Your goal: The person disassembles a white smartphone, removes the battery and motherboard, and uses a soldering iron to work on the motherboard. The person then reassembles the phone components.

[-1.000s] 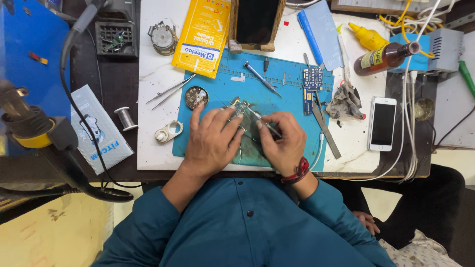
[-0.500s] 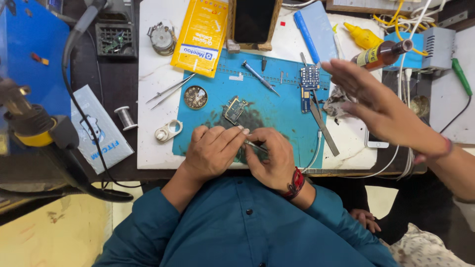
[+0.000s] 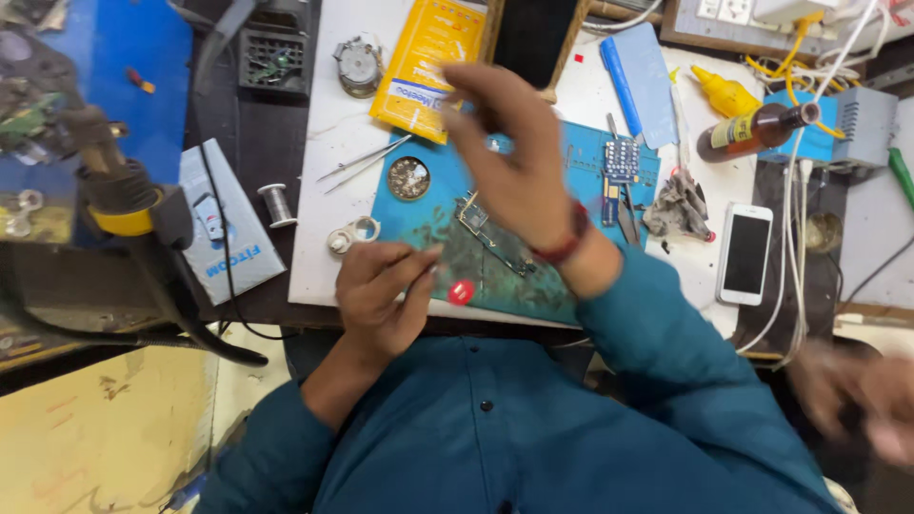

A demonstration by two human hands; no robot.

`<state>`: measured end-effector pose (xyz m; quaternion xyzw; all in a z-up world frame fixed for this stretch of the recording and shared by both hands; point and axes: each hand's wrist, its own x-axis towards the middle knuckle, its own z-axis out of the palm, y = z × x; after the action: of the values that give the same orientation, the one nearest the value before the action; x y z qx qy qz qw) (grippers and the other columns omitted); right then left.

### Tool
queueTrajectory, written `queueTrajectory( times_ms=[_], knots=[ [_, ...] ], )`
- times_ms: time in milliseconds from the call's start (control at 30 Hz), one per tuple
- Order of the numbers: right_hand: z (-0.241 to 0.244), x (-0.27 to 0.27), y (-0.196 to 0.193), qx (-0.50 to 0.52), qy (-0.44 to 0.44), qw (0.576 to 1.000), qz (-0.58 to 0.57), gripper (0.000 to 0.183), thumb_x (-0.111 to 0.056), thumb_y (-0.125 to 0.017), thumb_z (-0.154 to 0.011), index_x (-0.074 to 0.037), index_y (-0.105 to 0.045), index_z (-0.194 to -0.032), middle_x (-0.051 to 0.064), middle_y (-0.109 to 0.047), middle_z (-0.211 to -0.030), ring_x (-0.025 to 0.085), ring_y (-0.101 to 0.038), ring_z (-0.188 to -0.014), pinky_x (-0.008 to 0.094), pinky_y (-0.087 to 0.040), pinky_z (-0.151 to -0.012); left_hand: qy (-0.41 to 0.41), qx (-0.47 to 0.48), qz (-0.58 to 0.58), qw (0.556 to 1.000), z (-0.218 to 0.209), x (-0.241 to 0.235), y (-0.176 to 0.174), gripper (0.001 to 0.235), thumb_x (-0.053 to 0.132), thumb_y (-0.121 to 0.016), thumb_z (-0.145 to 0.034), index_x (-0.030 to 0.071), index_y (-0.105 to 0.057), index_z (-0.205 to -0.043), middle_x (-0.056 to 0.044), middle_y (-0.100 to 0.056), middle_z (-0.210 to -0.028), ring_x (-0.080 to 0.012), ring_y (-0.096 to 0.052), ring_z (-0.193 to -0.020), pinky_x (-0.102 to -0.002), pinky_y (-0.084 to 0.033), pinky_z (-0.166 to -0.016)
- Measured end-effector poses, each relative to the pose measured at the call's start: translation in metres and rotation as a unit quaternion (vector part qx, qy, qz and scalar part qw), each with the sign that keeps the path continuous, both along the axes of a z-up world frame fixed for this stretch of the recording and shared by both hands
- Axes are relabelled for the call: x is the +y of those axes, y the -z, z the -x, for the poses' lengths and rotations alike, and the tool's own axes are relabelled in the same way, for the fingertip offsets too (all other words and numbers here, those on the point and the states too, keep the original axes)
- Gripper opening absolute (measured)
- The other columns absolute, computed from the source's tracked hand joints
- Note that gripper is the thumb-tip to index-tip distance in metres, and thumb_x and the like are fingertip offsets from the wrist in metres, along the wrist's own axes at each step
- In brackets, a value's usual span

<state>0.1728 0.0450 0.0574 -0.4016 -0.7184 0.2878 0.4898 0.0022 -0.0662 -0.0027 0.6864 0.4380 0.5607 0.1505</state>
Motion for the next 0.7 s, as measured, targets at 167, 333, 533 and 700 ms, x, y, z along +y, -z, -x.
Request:
queueTrajectory(
  times_ms=[167,333,533,700],
  knots=[
    [0.102,0.063,0.012,-0.22,-0.063,0.951,-0.207,0.07,-0.019,-0.08,-0.093,-0.012,-0.041,-0.151,0.008,-0.065,-0.102,0.026,-0.068,-0.088,0.038,-0.054,-0.074,-0.084,-0.015,0.019,0.996,0.03,-0.042,-0.021,0.023,0.001,-0.081,-0.088,0.006,-0.074,-0.109,-0.008,-0.069,-0.103,-0.0223,-0.065,-0.093,-0.033,-0.052,-0.081],
    [0.174,0.109,0.028,-0.312,0.017,0.915,-0.255,0.038,-0.012,-0.068,-0.087,-0.011,-0.055,-0.122,0.01,-0.067,-0.102,0.026,-0.07,-0.085,0.04,-0.054,-0.07,-0.144,-0.049,0.015,0.988,0.049,-0.077,-0.033,0.019,0.005,-0.079,-0.094,0.003,-0.068,-0.11,-0.012,-0.068,-0.105,-0.0223,-0.067,-0.089,-0.031,-0.053,-0.076],
    [0.13,0.075,0.022,-0.188,0.018,0.945,-0.266,0.031,-0.013,-0.068,-0.094,-0.009,-0.06,-0.123,0.008,-0.069,-0.092,0.029,-0.069,-0.08,0.041,-0.053,-0.069,-0.159,-0.127,-0.082,0.976,0.063,-0.079,-0.033,0.017,0.014,-0.075,-0.103,0.006,-0.064,-0.114,-0.008,-0.07,-0.106,-0.0207,-0.068,-0.088,-0.031,-0.057,-0.078],
    [0.019,-0.031,0.039,-0.074,0.111,0.979,-0.152,0.029,-0.018,-0.093,-0.082,-0.011,-0.065,-0.082,0.009,-0.067,-0.072,0.026,-0.065,-0.061,0.036,-0.047,-0.057,-0.113,-0.208,-0.057,0.97,0.056,-0.054,-0.032,0.018,0.012,-0.075,-0.099,0.005,-0.066,-0.113,-0.009,-0.071,-0.104,-0.0195,-0.068,-0.093,-0.026,-0.054,-0.079]
  ],
)
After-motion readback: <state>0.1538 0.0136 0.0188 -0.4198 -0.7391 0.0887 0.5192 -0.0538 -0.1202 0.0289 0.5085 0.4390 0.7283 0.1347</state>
